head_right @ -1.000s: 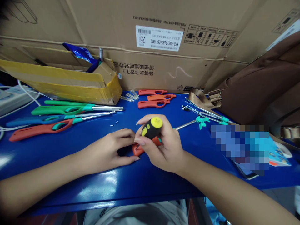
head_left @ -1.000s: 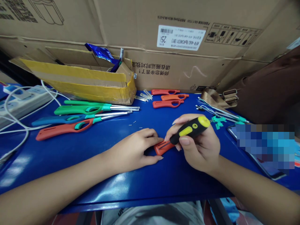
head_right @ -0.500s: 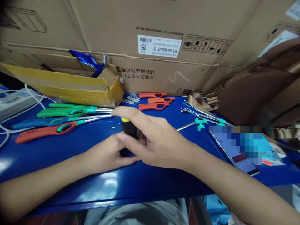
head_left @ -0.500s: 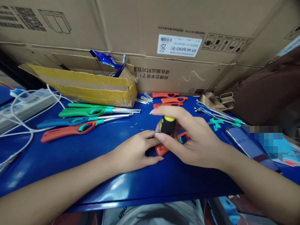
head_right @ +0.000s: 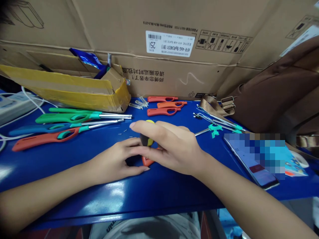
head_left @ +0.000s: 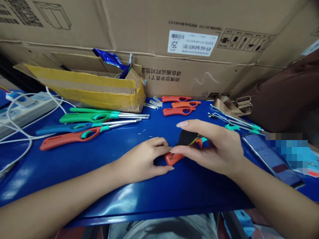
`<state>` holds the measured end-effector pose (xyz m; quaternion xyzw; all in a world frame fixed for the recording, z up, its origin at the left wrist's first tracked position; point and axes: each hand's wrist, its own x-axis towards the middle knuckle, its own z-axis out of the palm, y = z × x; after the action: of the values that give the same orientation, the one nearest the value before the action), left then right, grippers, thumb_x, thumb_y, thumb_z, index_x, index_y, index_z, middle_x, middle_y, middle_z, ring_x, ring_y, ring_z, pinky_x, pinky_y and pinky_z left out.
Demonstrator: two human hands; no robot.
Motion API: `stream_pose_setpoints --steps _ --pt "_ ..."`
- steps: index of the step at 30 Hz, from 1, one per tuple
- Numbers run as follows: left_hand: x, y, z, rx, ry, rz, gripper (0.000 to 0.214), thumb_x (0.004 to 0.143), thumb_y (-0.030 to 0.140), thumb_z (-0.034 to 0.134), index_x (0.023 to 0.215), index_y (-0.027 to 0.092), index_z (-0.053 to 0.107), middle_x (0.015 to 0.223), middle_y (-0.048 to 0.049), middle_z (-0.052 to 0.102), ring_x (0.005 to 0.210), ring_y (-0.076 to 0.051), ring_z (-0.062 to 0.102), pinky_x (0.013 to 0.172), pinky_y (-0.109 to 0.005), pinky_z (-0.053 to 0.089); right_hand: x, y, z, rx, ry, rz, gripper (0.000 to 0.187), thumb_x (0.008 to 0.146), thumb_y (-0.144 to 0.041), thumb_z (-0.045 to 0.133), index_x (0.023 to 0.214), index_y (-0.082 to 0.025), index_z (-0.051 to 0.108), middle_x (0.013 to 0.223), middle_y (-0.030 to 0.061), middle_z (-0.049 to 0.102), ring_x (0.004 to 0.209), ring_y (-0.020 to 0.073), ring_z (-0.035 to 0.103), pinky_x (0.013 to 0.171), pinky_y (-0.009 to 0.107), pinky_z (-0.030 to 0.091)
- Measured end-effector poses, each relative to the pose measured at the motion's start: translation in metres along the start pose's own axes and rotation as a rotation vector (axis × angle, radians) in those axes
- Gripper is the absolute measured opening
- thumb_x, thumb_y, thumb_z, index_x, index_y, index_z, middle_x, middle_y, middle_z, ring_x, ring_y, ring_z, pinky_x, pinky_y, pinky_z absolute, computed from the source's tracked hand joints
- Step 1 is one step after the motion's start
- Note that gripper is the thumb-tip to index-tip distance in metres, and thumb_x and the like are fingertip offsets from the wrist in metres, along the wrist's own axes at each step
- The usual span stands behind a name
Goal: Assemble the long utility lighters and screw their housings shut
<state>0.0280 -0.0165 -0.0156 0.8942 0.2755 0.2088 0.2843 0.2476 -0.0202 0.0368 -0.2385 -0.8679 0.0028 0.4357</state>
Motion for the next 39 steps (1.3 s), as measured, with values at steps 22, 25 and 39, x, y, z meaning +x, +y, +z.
stream_pose_setpoints --steps 22,25,39 --pt "0.001 0.000 0.000 -0.011 -0.002 -0.011 0.022 0.089 0.030 0.074 0.109 0.020 0.073 0.106 -0.0056 0.066 0.100 -0.021 0.064 0.092 -0.033 0.053 0.003 -0.004 -0.014 -0.043 0.012 -0.065 0.048 0.088 -0.026 0.075 0.133 -0.025 0.061 0.089 0.0043 0.075 0.075 0.0206 0.070 0.066 0.033 0.061" --pt "0.000 -0.001 0.001 -0.014 0.006 -0.005 0.023 0.090 0.031 0.073 0.110 0.019 0.072 0.104 -0.0055 0.065 0.099 -0.021 0.064 0.091 -0.033 0.053 0.003 -0.006 -0.015 -0.087 -0.025 -0.080 0.046 0.094 -0.032 0.067 0.137 -0.024 0.059 0.100 0.0079 0.076 0.086 0.0237 0.072 0.071 0.035 0.061" --pt "0.001 -0.003 0.002 -0.003 0.025 0.007 0.032 0.089 0.032 0.076 0.116 0.018 0.071 0.105 -0.0058 0.065 0.098 -0.020 0.064 0.091 -0.033 0.053 0.007 0.001 -0.019 0.053 -0.127 -0.003 0.038 0.105 -0.024 0.044 0.140 -0.016 0.055 0.118 0.0103 0.072 0.104 0.0205 0.070 0.091 0.036 0.057"
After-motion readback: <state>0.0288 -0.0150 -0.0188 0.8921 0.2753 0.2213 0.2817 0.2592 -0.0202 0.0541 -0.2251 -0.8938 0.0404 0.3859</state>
